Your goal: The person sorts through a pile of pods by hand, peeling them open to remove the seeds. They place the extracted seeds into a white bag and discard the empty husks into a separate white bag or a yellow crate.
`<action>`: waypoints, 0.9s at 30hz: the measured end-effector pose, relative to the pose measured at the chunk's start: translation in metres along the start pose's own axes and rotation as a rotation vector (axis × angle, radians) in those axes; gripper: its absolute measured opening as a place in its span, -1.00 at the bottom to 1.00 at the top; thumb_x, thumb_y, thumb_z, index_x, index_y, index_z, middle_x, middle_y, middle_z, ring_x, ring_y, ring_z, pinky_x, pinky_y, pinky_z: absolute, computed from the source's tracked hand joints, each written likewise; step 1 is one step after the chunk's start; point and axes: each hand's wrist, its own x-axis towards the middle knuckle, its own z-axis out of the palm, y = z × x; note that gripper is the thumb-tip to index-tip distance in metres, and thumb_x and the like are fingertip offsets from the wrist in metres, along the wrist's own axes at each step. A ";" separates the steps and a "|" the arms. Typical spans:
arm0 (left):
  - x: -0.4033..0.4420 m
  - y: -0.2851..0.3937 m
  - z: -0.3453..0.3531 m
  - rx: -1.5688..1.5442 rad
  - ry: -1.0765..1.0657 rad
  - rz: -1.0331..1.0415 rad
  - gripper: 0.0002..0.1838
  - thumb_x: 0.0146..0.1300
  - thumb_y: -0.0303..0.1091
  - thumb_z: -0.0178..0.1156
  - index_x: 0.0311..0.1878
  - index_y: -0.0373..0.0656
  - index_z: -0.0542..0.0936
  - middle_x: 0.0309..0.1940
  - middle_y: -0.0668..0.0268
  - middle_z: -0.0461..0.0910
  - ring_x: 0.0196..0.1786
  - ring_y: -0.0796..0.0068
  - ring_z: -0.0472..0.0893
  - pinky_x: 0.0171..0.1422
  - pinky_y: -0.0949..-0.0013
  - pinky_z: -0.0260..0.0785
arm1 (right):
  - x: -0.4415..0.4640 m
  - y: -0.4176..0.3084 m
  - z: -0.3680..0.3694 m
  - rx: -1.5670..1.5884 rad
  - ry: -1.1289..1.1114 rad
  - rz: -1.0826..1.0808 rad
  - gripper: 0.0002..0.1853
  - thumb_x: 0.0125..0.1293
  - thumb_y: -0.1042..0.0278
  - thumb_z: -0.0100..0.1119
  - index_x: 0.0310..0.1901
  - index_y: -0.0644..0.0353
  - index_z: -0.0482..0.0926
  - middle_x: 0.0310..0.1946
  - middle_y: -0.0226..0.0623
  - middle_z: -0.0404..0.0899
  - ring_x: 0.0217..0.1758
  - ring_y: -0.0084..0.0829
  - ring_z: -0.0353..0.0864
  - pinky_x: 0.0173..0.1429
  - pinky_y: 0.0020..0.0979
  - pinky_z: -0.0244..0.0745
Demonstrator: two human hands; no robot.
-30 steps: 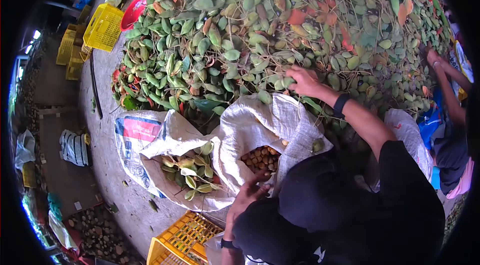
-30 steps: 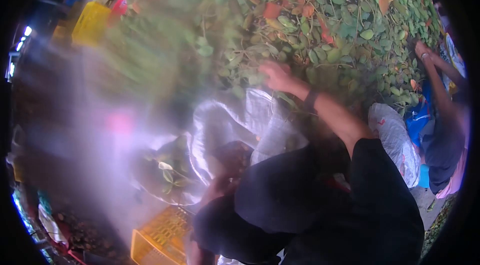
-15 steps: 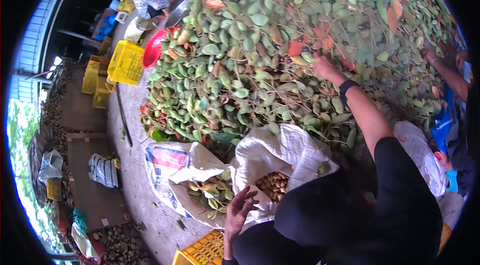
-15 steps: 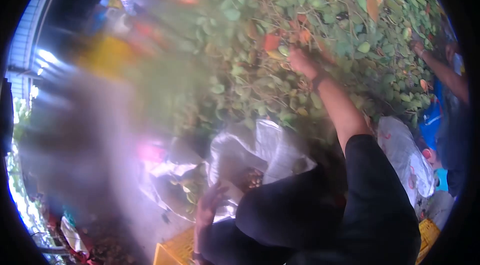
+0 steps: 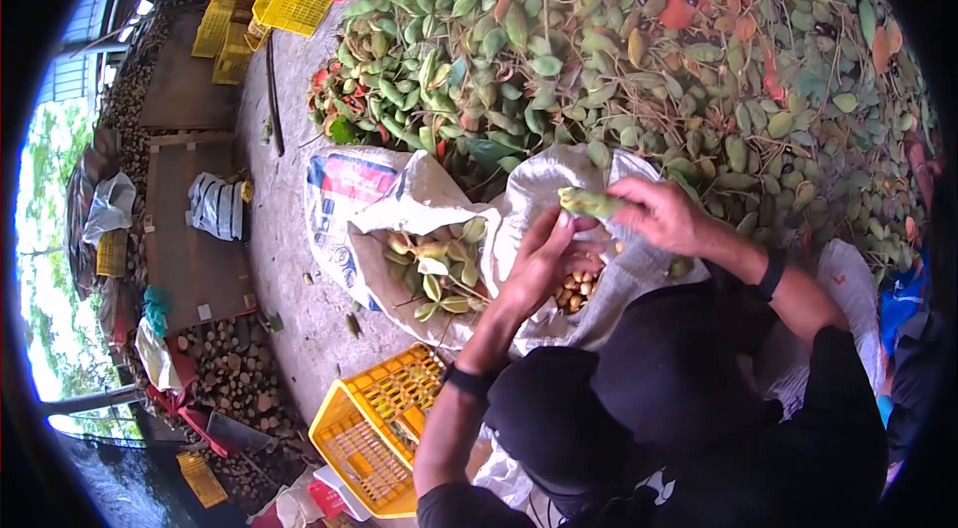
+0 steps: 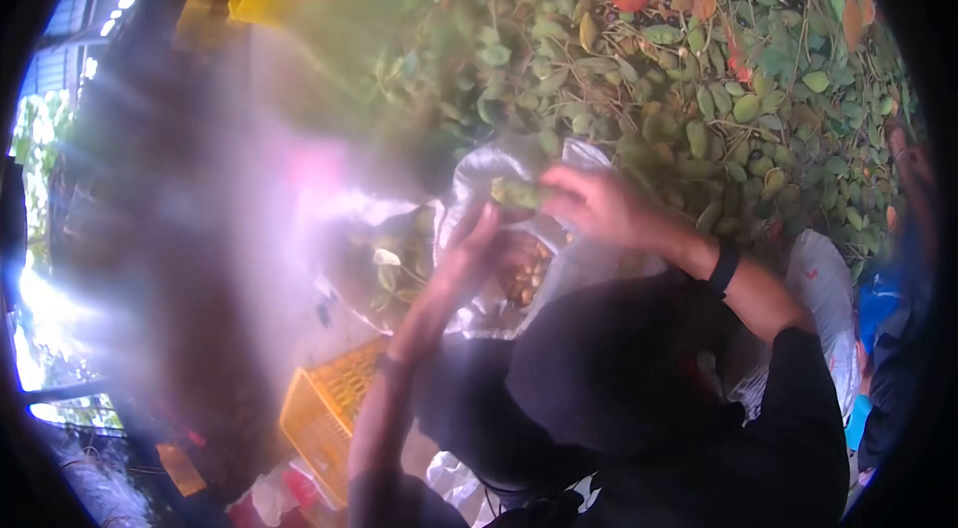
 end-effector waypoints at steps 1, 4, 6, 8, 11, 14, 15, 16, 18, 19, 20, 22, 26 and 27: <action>0.007 -0.008 -0.003 -0.056 -0.010 -0.012 -0.44 0.35 -0.08 0.06 0.21 -0.32 0.24 -0.12 0.14 0.50 -0.20 0.38 0.59 -0.16 0.41 0.51 | -0.003 0.003 0.014 -0.086 -0.045 -0.074 -0.79 0.30 0.43 0.13 -0.07 0.30 0.46 -0.50 -0.35 0.55 -0.45 -0.64 0.52 -0.38 -0.51 0.41; 0.007 -0.025 -0.009 -0.036 0.068 0.027 -0.54 0.33 -0.14 0.11 0.11 -0.27 0.28 -0.15 0.20 0.50 -0.26 0.44 0.58 -0.21 0.45 0.51 | -0.007 -0.002 0.029 0.140 -0.155 0.072 -0.72 0.28 0.38 0.19 -0.05 0.26 0.37 -0.59 -0.34 0.46 -0.56 -0.61 0.36 -0.45 -0.48 0.28; -0.001 -0.039 -0.013 -0.072 0.104 0.077 -0.53 0.29 -0.20 0.17 0.11 -0.26 0.27 -0.17 0.21 0.51 -0.29 0.48 0.57 -0.22 0.47 0.51 | -0.010 0.001 0.043 0.184 -0.161 0.054 -0.69 0.32 0.27 0.13 -0.03 0.26 0.34 -0.55 -0.27 0.52 -0.48 -0.46 0.52 -0.37 -0.35 0.37; -0.006 -0.051 -0.021 -0.136 0.135 0.066 -0.51 0.28 -0.20 0.19 0.12 -0.25 0.25 -0.23 0.19 0.53 -0.33 0.46 0.58 -0.25 0.45 0.49 | -0.011 -0.004 0.053 0.150 -0.234 0.098 -0.67 0.38 0.14 0.02 -0.07 0.26 0.34 -0.48 -0.11 0.57 -0.35 -0.19 0.63 -0.29 -0.22 0.42; -0.016 -0.067 -0.039 -0.219 0.172 0.076 -0.52 0.28 -0.21 0.18 0.11 -0.24 0.25 -0.27 0.18 0.55 -0.36 0.44 0.58 -0.28 0.45 0.48 | -0.010 -0.015 0.070 0.072 -0.273 0.118 -0.67 0.40 0.10 -0.04 -0.10 0.25 0.34 -0.48 -0.02 0.54 -0.34 -0.11 0.63 -0.29 -0.23 0.42; -0.031 -0.073 -0.047 -0.230 0.206 0.077 -0.54 0.29 -0.22 0.17 0.10 -0.24 0.25 -0.29 0.17 0.55 -0.37 0.43 0.59 -0.29 0.45 0.47 | -0.011 -0.005 0.093 -0.021 -0.221 0.137 -0.67 0.42 0.09 -0.11 -0.16 0.25 0.37 -0.52 -0.03 0.50 -0.38 -0.07 0.60 -0.32 -0.19 0.39; -0.036 -0.073 -0.048 -0.194 0.222 0.066 -0.56 0.29 -0.23 0.16 0.09 -0.24 0.25 -0.28 0.16 0.55 -0.37 0.43 0.59 -0.29 0.45 0.47 | -0.010 -0.001 0.097 -0.083 -0.159 0.135 -0.68 0.43 0.11 -0.12 -0.18 0.26 0.38 -0.53 -0.05 0.49 -0.42 -0.09 0.59 -0.33 -0.18 0.38; -0.040 -0.076 -0.050 -0.190 0.227 0.042 -0.57 0.28 -0.32 0.17 0.09 -0.27 0.24 -0.24 0.14 0.54 -0.34 0.40 0.61 -0.28 0.43 0.48 | -0.007 -0.003 0.097 -0.025 -0.176 0.199 -0.68 0.44 0.13 -0.14 -0.23 0.28 0.38 -0.55 -0.08 0.45 -0.47 -0.14 0.51 -0.34 -0.20 0.36; -0.042 -0.088 -0.055 -0.121 0.221 0.096 -0.58 0.27 -0.39 0.17 0.09 -0.28 0.24 -0.19 0.13 0.53 -0.32 0.39 0.61 -0.27 0.42 0.48 | -0.003 0.012 0.101 -0.032 -0.232 0.258 -0.66 0.44 0.12 -0.16 -0.16 0.27 0.43 -0.47 -0.09 0.49 -0.38 -0.21 0.52 -0.24 -0.24 0.38; -0.043 -0.098 -0.057 -0.026 0.209 0.141 -0.59 0.25 -0.45 0.17 0.08 -0.30 0.23 -0.15 0.12 0.51 -0.30 0.38 0.61 -0.27 0.40 0.49 | -0.004 0.019 0.106 -0.024 -0.265 0.317 -0.63 0.44 0.11 -0.17 -0.08 0.26 0.48 -0.39 -0.11 0.54 -0.29 -0.27 0.54 -0.14 -0.27 0.39; -0.042 -0.112 -0.059 -0.104 0.227 0.158 -0.55 0.22 -0.52 0.18 0.11 -0.28 0.23 -0.07 0.11 0.47 -0.19 0.37 0.60 -0.24 0.37 0.51 | -0.006 0.026 0.111 0.048 -0.279 0.360 -0.65 0.43 0.13 -0.16 -0.16 0.27 0.49 -0.44 -0.13 0.49 -0.33 -0.35 0.48 -0.17 -0.31 0.38; -0.035 -0.125 -0.062 -0.035 0.232 0.188 -0.52 0.22 -0.51 0.19 0.15 -0.26 0.22 -0.05 0.12 0.47 -0.14 0.37 0.58 -0.22 0.36 0.52 | -0.009 0.033 0.110 -0.081 -0.320 0.323 -0.67 0.42 0.15 -0.14 -0.20 0.27 0.49 -0.43 -0.10 0.50 -0.35 -0.30 0.50 -0.18 -0.28 0.38; -0.020 -0.139 -0.071 0.220 0.222 0.268 -0.39 0.19 -0.47 0.25 0.26 -0.21 0.19 0.01 0.10 0.45 -0.05 0.34 0.55 -0.07 0.34 0.51 | -0.011 0.033 0.108 -0.408 -0.410 0.250 -0.71 0.39 0.19 -0.09 -0.30 0.27 0.47 -0.41 0.00 0.53 -0.36 -0.08 0.53 -0.22 -0.17 0.40; -0.015 -0.142 -0.071 0.284 0.237 0.308 -0.38 0.17 -0.47 0.26 0.26 -0.22 0.20 0.02 0.09 0.45 -0.07 0.35 0.56 -0.04 0.35 0.50 | -0.011 0.032 0.105 -0.415 -0.413 0.255 -0.71 0.39 0.19 -0.09 -0.30 0.27 0.47 -0.41 0.00 0.53 -0.36 -0.08 0.53 -0.22 -0.17 0.40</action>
